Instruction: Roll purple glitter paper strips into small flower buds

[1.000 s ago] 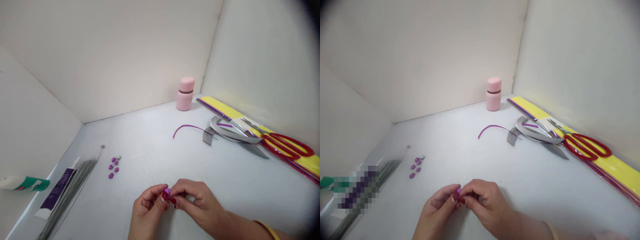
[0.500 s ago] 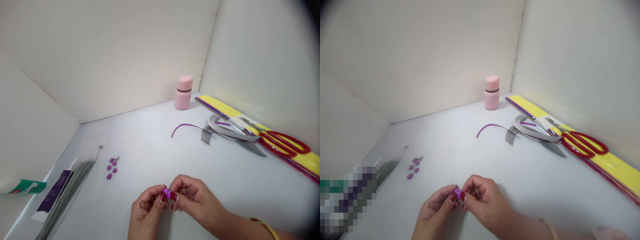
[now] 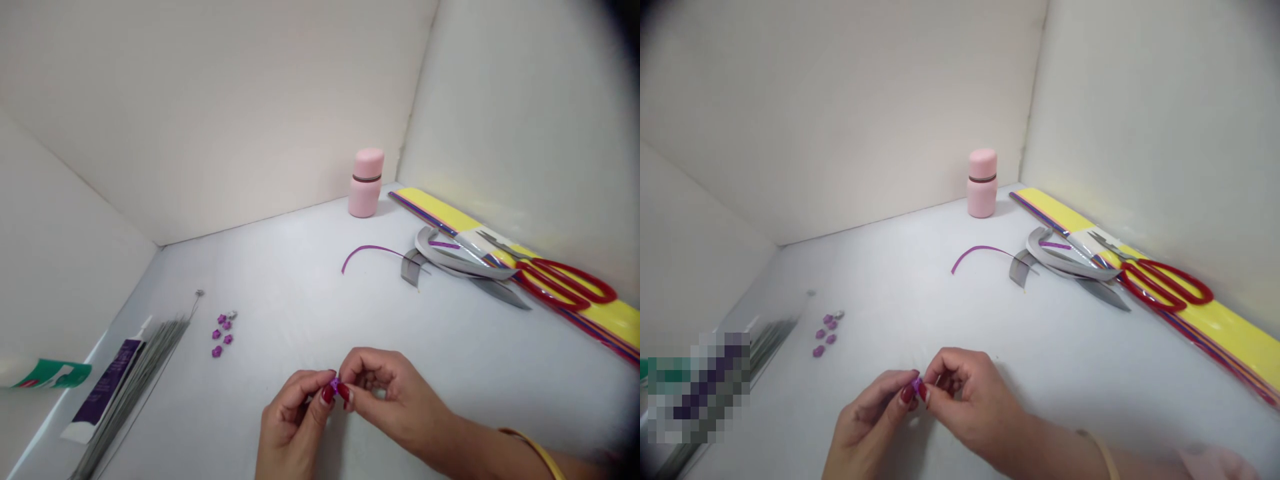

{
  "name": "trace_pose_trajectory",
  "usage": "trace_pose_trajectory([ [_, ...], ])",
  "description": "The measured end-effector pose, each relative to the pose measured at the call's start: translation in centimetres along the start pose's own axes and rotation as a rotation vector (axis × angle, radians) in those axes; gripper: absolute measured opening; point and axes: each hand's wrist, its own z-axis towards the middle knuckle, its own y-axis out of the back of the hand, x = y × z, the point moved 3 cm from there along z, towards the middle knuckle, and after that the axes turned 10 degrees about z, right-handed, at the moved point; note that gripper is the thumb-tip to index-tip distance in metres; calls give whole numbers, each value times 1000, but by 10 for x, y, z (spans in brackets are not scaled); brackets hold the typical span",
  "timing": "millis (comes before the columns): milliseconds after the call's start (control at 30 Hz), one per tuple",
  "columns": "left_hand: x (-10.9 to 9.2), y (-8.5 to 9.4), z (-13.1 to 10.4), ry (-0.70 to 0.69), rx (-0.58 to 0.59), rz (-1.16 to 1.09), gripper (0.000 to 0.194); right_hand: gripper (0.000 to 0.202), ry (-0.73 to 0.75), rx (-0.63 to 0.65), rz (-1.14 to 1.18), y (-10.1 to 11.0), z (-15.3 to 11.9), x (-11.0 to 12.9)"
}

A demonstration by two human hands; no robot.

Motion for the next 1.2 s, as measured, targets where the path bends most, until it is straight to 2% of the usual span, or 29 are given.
trace_pose_trajectory([
  [133, 3, 1, 1, 40, 9, -19, 11, 17, -1, 1, 43, 1, -1, -2],
  [300, 9, 0, 2, 101, 56, -56, 15, 22, -13, 14, 205, 0, 2, -2],
  [467, 7, 0, 1, 89, 58, -69, 17, 27, -80, 40, 365, -1, 3, -4],
  [567, 6, 0, 1, 119, 18, -83, 16, 21, -43, 27, 302, 1, 3, -5],
  [700, 7, 1, 2, 171, -55, -112, 18, 11, 98, 8, 89, 2, 1, -1],
  [833, 8, 1, 2, 176, -58, -107, 20, 9, 185, 7, -75, 1, 0, 3],
  [1033, 10, 3, 1, 170, -48, -60, 19, 6, 9, 21, 69, 0, -1, -3],
  [1200, 7, 1, 1, 43, -4, -40, 12, 17, -117, 14, 299, -1, 1, -5],
])
